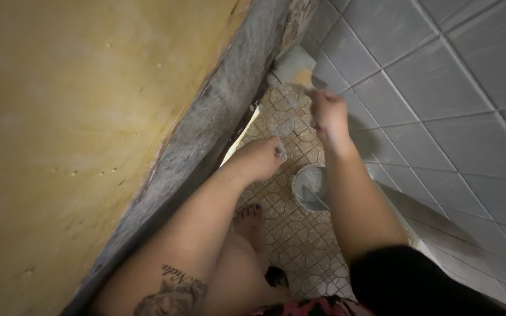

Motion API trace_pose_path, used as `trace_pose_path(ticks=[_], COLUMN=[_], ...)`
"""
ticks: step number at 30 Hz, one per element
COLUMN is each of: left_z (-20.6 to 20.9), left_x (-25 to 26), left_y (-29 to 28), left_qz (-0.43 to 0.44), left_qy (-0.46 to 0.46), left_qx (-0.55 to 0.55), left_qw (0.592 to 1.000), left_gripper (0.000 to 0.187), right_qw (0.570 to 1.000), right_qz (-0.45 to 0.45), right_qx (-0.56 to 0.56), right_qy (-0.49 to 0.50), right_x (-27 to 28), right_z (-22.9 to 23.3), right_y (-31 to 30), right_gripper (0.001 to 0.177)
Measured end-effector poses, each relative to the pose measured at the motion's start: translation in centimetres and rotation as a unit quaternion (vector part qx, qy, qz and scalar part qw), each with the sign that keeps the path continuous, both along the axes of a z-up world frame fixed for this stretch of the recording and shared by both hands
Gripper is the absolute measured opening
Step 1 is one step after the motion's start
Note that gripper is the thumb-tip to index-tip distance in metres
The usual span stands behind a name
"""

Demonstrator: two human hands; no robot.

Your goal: The person applies a white substance to wall tiles and an adjacent wall corner using a brush and a small container.

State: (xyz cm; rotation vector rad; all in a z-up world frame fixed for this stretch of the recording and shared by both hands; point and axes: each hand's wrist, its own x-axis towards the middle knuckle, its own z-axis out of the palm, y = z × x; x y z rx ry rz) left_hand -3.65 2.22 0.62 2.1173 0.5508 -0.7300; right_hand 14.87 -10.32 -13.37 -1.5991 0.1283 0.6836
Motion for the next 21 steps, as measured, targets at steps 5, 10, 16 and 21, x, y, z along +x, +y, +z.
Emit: trace_pose_path(ticks=[5,10,16,21], left_z=[-0.6,-0.3,0.5,-0.8], left_x=[0.1,0.2,0.5,0.8], left_y=[0.0,-0.2,-0.4,-1.0], left_qz=[-0.02,-0.02,-0.008,-0.028], left_qy=[-0.007,-0.015,-0.007,-0.045], left_qx=[0.006,0.011,-0.003,0.023], left_qw=[1.0,1.0,1.0,0.998], left_gripper=[0.032,0.035,0.035,0.039], right_qw=[0.969,0.993,0.993,0.922], right_qz=[0.034,0.009,-0.013,0.099], right_qx=[-0.178,-0.101,-0.027,-0.197], right_qy=[-0.17,-0.068,-0.114,-0.319], right_x=[-0.7,1.0,1.1,0.1], right_z=[-3.8,1.2,5.0,4.1], right_y=[0.0,2.9,-0.8,1.4], right_gripper=[0.025,0.021,0.021,0.019])
